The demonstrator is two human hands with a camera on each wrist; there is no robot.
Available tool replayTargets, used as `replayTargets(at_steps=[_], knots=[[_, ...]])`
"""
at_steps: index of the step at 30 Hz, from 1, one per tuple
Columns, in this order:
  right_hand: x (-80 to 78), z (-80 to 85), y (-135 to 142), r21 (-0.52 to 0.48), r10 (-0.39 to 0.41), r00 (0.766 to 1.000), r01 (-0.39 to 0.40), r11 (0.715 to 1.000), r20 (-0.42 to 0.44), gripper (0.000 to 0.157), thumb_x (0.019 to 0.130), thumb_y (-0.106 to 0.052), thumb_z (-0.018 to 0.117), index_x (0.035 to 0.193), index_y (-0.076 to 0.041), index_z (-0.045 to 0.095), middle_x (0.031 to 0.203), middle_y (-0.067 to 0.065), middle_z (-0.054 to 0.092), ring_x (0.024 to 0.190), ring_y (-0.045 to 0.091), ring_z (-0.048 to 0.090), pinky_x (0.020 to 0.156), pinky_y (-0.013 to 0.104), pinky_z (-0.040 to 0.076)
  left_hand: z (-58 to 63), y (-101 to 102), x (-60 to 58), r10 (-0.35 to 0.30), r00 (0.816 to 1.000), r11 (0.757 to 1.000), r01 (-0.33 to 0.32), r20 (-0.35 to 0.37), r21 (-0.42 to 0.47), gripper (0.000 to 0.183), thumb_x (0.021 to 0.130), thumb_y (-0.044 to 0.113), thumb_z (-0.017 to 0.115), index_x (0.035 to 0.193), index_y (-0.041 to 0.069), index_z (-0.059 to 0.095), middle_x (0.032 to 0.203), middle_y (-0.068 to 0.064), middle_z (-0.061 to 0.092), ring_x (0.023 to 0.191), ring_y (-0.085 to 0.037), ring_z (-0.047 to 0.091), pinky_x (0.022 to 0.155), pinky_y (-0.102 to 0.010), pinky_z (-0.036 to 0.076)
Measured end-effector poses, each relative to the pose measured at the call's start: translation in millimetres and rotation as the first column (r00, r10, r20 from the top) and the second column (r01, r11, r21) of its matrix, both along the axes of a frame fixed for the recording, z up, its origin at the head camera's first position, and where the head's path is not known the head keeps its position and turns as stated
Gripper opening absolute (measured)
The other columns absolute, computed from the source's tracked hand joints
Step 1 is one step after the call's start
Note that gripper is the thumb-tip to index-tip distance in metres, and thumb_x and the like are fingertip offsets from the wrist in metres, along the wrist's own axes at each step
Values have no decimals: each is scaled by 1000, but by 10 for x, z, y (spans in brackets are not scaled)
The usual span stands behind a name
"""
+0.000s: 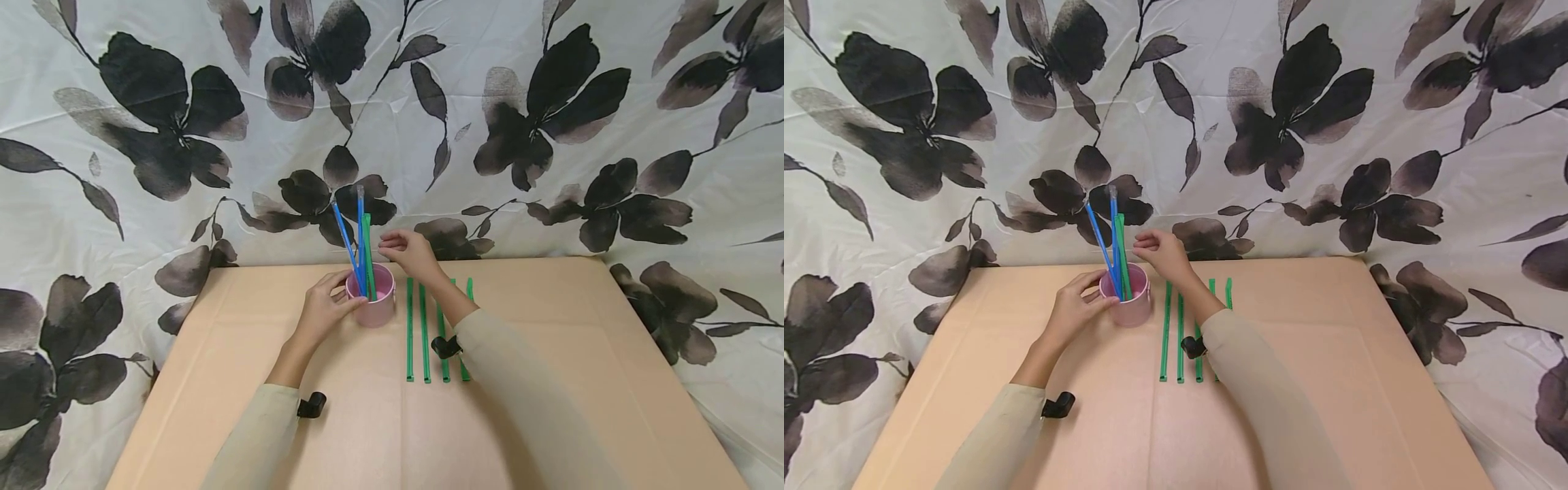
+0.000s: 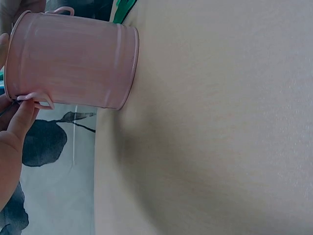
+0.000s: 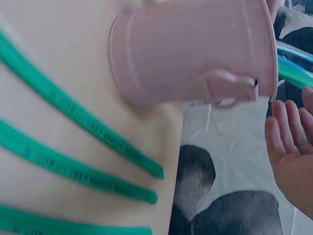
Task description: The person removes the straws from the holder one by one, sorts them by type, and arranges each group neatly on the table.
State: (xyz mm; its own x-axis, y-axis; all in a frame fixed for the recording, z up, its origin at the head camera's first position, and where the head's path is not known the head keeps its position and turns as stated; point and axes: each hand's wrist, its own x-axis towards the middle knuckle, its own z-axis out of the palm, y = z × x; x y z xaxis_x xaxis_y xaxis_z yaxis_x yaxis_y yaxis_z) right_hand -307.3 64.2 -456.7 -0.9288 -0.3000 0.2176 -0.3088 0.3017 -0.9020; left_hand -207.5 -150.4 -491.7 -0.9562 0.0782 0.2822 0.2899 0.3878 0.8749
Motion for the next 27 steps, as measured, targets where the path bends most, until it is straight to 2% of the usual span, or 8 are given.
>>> replayTargets(at_steps=[6, 10, 14, 20, 27], knots=[[6, 2, -181, -6, 2, 1000, -2, 1000, 7, 35, 95, -20, 77, 124, -2, 68, 114, 14, 75, 106, 26, 73, 91, 33, 65, -5, 6, 0, -8, 1000, 1000, 8, 9, 24, 69, 83, 7, 86, 144, -6, 56, 138, -28, 59, 131, -44, 58, 105, -51, 56], [22, -4, -255, -18, -10, 1000, 10, 1000, 12, 37, 94, -21, 78, 123, -1, 67, 114, 15, 74, 105, 27, 72, 89, 33, 65, -46, -22, -11, -4, 1000, 1000, 5, -10, 26, 69, 82, 14, 88, 143, 1, 59, 136, -22, 61, 129, -38, 61, 103, -43, 58], [28, -5, -296, -20, -31, 999, 31, 999, 27, 34, 94, -18, 79, 120, 0, 67, 110, 16, 74, 103, 28, 72, 88, 33, 65, -48, -18, -11, -7, 1000, 1000, 7, -8, 18, 68, 82, 16, 88, 142, 3, 60, 135, -19, 62, 129, -36, 62, 102, -40, 59], [22, -22, -317, -15, -46, 999, 46, 999, 6, 27, 94, -12, 77, 114, 3, 68, 106, 17, 73, 98, 27, 70, 87, 30, 63, -45, -11, -12, -2, 1000, 1000, 2, -12, -8, 68, 84, 15, 87, 144, 2, 59, 137, -19, 62, 129, -36, 61, 102, -38, 59], [24, -12, -294, -35, -69, 998, 70, 997, 9, 25, 94, -12, 77, 113, 2, 69, 102, 15, 71, 90, 22, 67, 78, 24, 61, -54, -13, -21, -5, 1000, 1000, 5, -14, 0, 68, 83, 13, 87, 144, 0, 58, 137, -21, 61, 130, -38, 60, 102, -37, 59]])
